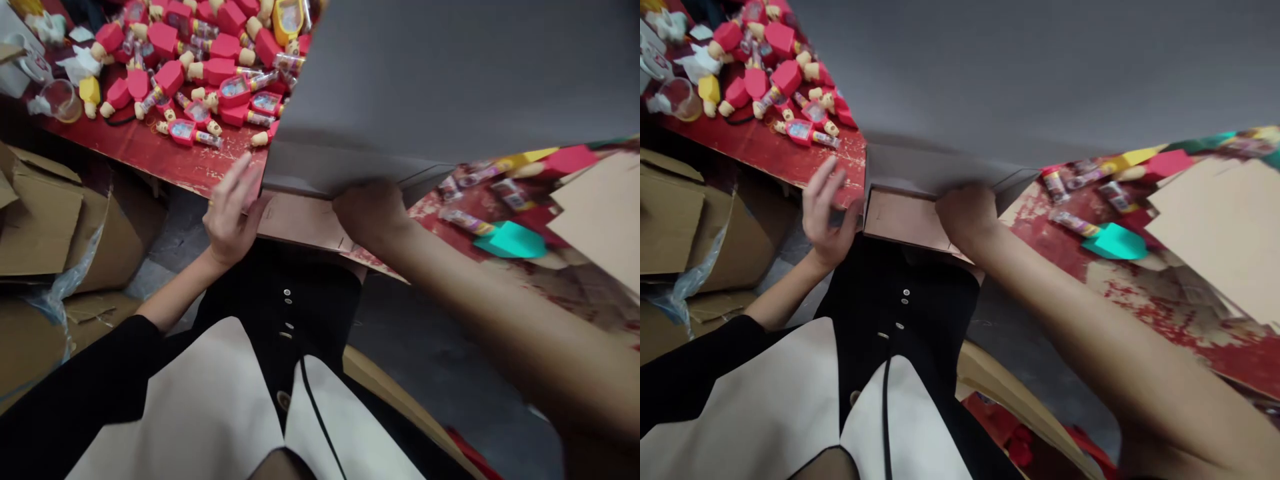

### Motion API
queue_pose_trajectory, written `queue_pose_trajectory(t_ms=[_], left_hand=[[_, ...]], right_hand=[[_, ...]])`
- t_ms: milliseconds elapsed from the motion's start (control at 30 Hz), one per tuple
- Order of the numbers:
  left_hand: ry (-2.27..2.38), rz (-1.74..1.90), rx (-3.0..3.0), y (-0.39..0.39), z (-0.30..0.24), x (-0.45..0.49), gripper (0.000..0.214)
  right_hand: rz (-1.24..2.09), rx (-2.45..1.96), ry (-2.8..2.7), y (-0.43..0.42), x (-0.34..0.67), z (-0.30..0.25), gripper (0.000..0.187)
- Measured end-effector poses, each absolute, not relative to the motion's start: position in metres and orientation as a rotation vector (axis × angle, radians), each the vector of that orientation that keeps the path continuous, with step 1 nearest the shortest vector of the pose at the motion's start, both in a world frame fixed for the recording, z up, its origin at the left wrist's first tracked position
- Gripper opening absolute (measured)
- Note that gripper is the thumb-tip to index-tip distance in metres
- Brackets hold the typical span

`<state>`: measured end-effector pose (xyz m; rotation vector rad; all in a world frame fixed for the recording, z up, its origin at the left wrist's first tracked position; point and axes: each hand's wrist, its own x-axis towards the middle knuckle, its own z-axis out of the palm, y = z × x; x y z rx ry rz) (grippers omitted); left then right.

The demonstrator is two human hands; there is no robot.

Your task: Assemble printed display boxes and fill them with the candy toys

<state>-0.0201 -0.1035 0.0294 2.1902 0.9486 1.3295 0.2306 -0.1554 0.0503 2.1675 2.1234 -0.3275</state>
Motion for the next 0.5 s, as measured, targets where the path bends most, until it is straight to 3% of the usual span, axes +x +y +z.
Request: queue_pose_trajectory(t_ms=[100, 233, 300, 400, 500], left_hand=[[0.937, 1.238, 2.059, -0.076, 0.004, -0.004, 0.069], [0.991, 1.075, 1.816, -0.046, -0.034, 0.028, 0.023], [1.033, 1.13, 1.751, -0.043, -0.043, 0.037, 0.011], [0.995, 1.138, 1.67, -0.046, -0.043, 0.039, 0.008], [0.943, 1.052, 1.628, -0.048, -0.036, 0.032, 0.019]], right_hand=[[-0.196, 2.174, 2.078, -0.155, 0.223, 0.055, 0.041], [-0.183, 2.181, 2.519, -0.161, 0.21, 0.034, 0.05], [-0.297, 2.094, 2.661, -0.164, 0.205, 0.013, 0.059], [-0.36, 2.059, 2.645, -0.166, 0.198, -0.013, 0.062], [-0.403, 2.114, 2.52, -0.171, 0.189, -0.016, 0.067]])
